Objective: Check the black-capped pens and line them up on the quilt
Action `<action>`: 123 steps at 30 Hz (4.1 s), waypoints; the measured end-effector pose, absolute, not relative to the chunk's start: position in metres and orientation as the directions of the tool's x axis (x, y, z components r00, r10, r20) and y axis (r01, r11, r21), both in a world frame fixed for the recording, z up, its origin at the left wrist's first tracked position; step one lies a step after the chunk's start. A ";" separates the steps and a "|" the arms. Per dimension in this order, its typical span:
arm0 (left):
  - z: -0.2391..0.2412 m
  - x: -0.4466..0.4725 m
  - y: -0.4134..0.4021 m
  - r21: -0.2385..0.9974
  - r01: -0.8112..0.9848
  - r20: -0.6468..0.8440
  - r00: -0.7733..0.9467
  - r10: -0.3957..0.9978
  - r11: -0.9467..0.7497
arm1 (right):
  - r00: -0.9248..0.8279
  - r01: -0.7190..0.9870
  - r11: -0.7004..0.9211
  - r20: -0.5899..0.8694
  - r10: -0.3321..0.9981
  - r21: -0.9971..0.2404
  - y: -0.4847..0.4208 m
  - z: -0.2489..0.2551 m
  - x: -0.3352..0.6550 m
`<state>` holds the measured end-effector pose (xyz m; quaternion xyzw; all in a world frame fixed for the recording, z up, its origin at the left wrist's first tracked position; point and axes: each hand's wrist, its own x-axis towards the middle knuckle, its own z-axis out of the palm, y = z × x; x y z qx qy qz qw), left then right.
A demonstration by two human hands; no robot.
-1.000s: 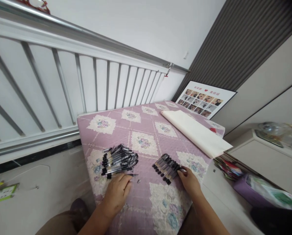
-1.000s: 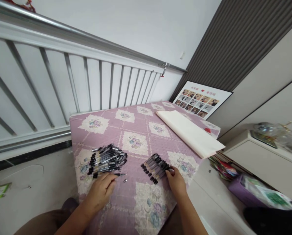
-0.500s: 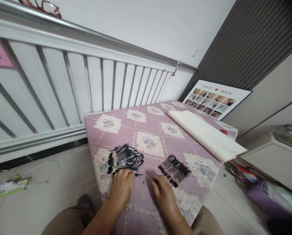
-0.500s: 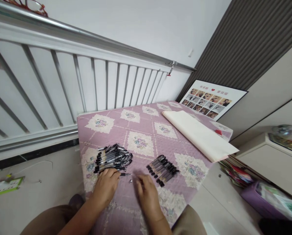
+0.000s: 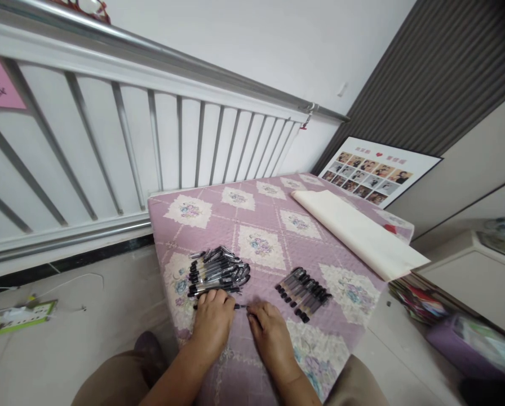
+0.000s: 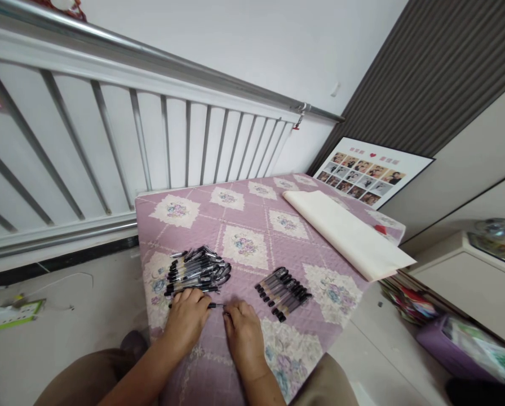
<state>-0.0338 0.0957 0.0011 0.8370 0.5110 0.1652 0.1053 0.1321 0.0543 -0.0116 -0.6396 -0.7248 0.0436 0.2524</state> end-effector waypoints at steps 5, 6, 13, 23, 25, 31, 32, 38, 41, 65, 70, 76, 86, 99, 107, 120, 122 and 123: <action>-0.002 -0.034 0.096 0.324 0.828 0.158 0.429 0.889 -0.457 | -0.047 0.909 0.168 0.308 0.950 -0.381 0.054 -0.012 0.132; -0.002 -0.034 0.096 0.324 0.829 0.156 0.429 0.890 -0.456 | -0.043 0.910 0.165 0.309 0.950 -0.382 0.054 -0.012 0.132; -0.002 -0.033 0.095 0.335 0.826 0.164 0.422 0.892 -0.453 | -0.012 0.898 0.155 0.327 0.945 -0.413 0.054 -0.014 0.133; -0.001 -0.034 0.094 0.344 0.810 0.178 0.440 0.880 -0.474 | 0.023 0.859 0.177 0.381 0.924 -0.480 0.053 -0.015 0.135; 0.001 -0.034 0.094 0.342 0.809 0.177 0.443 0.879 -0.477 | 0.003 0.865 0.186 0.376 0.927 -0.465 0.053 -0.015 0.135; 0.002 -0.034 0.094 0.338 0.805 0.169 0.458 0.873 -0.488 | -0.095 0.876 0.248 0.356 0.930 -0.413 0.052 -0.015 0.136; 0.001 -0.034 0.094 0.338 0.804 0.168 0.460 0.872 -0.489 | -0.104 0.874 0.255 0.354 0.930 -0.414 0.052 -0.015 0.136; -0.001 -0.034 0.093 0.327 0.797 0.177 0.476 0.861 -0.508 | -0.039 0.854 0.226 0.377 0.925 -0.468 0.051 -0.019 0.137; -0.001 -0.034 0.093 0.328 0.797 0.176 0.476 0.862 -0.507 | 0.024 0.838 0.192 0.386 0.922 -0.511 0.052 -0.018 0.139; 0.006 -0.035 0.092 0.393 0.754 0.164 0.506 0.847 -0.527 | 0.367 0.354 -0.032 0.107 0.924 -0.935 0.051 -0.008 0.134; 0.007 -0.035 0.092 0.397 0.749 0.162 0.512 0.844 -0.530 | 0.296 0.331 -0.018 0.085 0.952 -0.944 0.052 -0.007 0.136; 0.007 -0.036 0.092 0.400 0.747 0.159 0.514 0.843 -0.531 | 0.219 0.370 -0.008 0.079 0.973 -0.929 0.053 -0.005 0.136; 0.010 -0.038 0.092 0.431 0.707 0.156 0.553 0.818 -0.561 | 0.146 0.407 0.028 0.095 0.985 -0.913 0.053 0.000 0.131; 0.002 -0.037 0.093 0.413 0.689 0.167 0.586 0.793 -0.596 | 0.070 0.400 0.047 0.082 0.994 -0.915 0.052 0.002 0.131; 0.002 -0.036 0.093 0.411 0.678 0.171 0.600 0.782 -0.610 | 0.060 0.404 0.042 0.072 0.996 -0.914 0.051 0.005 0.130; 0.000 -0.036 0.093 0.444 0.655 0.199 0.594 0.780 -0.612 | 0.070 0.350 -0.005 0.021 0.997 -0.937 0.051 -0.002 0.132; 0.000 -0.036 0.093 0.438 0.657 0.206 0.591 0.780 -0.614 | 0.062 0.379 0.001 0.026 0.998 -0.925 0.051 0.002 0.131; -0.001 -0.036 0.093 0.434 0.659 0.209 0.589 0.780 -0.614 | 0.060 0.397 0.007 0.034 0.998 -0.918 0.051 0.004 0.130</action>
